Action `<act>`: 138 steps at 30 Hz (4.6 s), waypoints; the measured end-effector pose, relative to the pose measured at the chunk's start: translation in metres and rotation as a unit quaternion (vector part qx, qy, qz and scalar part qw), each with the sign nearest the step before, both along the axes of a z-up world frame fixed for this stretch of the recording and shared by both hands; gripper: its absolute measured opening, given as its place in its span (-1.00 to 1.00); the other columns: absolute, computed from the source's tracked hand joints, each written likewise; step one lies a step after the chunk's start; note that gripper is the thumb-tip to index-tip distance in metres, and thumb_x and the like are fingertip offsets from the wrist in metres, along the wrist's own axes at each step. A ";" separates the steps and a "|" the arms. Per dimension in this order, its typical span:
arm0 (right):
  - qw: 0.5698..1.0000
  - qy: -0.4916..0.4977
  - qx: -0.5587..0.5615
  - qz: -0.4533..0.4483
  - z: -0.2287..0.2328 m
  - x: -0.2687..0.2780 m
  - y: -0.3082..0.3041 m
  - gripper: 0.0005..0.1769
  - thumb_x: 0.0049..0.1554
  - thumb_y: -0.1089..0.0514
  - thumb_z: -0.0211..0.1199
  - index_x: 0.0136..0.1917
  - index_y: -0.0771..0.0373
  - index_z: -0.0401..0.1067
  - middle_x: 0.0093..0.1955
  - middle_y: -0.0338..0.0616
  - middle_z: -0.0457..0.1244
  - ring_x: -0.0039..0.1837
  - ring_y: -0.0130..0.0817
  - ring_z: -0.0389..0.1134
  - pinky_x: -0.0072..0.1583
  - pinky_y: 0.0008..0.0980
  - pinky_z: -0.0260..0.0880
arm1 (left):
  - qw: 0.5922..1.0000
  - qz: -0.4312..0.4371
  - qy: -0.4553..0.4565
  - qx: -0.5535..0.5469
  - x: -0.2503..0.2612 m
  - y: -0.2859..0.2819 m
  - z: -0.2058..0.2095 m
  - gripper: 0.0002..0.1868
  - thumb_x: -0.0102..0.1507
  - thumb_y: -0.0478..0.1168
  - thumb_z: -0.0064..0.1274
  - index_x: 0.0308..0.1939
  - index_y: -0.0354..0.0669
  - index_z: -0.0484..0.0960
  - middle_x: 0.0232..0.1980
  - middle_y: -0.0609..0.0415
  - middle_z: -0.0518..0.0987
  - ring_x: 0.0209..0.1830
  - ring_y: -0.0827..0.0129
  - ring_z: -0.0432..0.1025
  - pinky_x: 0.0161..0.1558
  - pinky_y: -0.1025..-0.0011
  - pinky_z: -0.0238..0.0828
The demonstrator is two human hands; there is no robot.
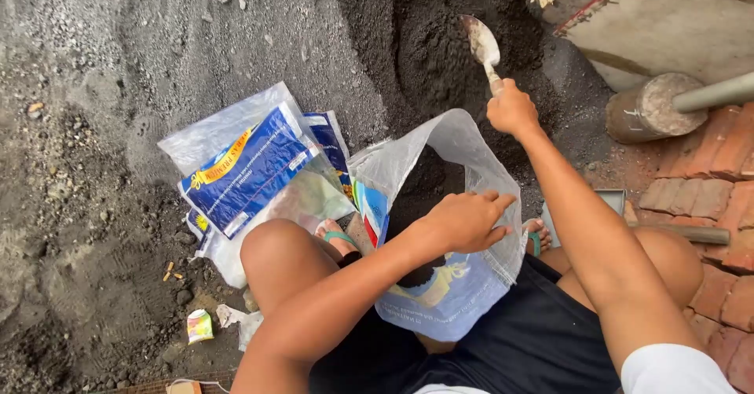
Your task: Scooping dark sand or soil from a pile into a plastic bag using a hand trowel
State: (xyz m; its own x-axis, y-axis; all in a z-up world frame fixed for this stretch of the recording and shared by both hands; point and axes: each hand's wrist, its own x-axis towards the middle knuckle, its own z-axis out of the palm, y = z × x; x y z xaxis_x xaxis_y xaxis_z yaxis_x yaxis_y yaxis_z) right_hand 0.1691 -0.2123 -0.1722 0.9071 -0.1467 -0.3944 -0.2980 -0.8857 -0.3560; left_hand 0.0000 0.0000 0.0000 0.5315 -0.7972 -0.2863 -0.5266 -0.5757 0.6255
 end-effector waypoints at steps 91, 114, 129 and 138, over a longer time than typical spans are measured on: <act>0.962 0.083 0.245 -0.088 0.293 -0.220 -0.048 -0.46 0.19 0.21 0.18 0.45 0.21 0.38 -0.48 -0.13 -0.09 -0.44 -0.41 -0.21 -0.45 -0.35 -0.31 | 0.945 0.253 -0.023 0.204 0.067 0.121 0.031 -0.61 0.41 -0.04 -0.34 -0.03 -0.24 0.51 -0.08 -0.22 0.63 -0.13 -0.23 0.52 -0.16 -0.15 0.46; 0.968 0.175 0.067 0.166 0.219 -0.192 0.007 -0.46 0.06 0.01 0.23 0.33 0.01 0.55 0.17 0.12 0.44 0.26 0.21 0.41 0.27 0.05 0.35 | 0.938 0.281 -0.202 -0.032 0.066 0.121 0.007 -0.71 0.31 -0.12 -0.02 -0.50 -0.09 0.55 -0.63 0.05 0.47 -0.55 -0.04 0.52 -0.38 0.06 0.50; 0.961 0.130 -0.039 0.242 0.252 -0.168 -0.026 -0.48 0.08 -0.12 0.32 0.34 -0.32 0.52 -0.10 -0.36 0.52 -0.33 -0.34 0.23 -0.13 -0.40 0.24 | 0.941 0.295 -0.166 0.007 0.077 0.112 0.011 -0.73 0.24 -0.14 -0.12 -0.56 -0.08 0.36 -0.58 0.13 0.44 -0.61 0.19 0.29 -0.49 0.19 0.20; 0.943 -0.031 0.332 -0.001 0.245 -0.169 -0.118 -0.56 0.27 0.29 0.18 0.40 0.39 0.38 -0.33 0.09 0.16 -0.37 -0.41 -0.02 -0.39 -0.49 -0.08 | 0.896 0.381 -0.176 -0.145 0.057 0.090 0.055 -0.71 0.41 -0.10 -0.15 -0.39 -0.08 0.43 -0.50 0.15 0.51 -0.57 0.35 0.31 -0.50 0.26 0.20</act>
State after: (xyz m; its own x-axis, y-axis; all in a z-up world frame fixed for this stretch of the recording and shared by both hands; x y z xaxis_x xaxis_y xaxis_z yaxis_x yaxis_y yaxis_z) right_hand 0.0002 -0.3306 0.0726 0.9312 0.1121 -0.3468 -0.2604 -0.4613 -0.8482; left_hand 0.0570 0.0903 0.0547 0.9697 -0.1783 0.1669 -0.2442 -0.6917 0.6796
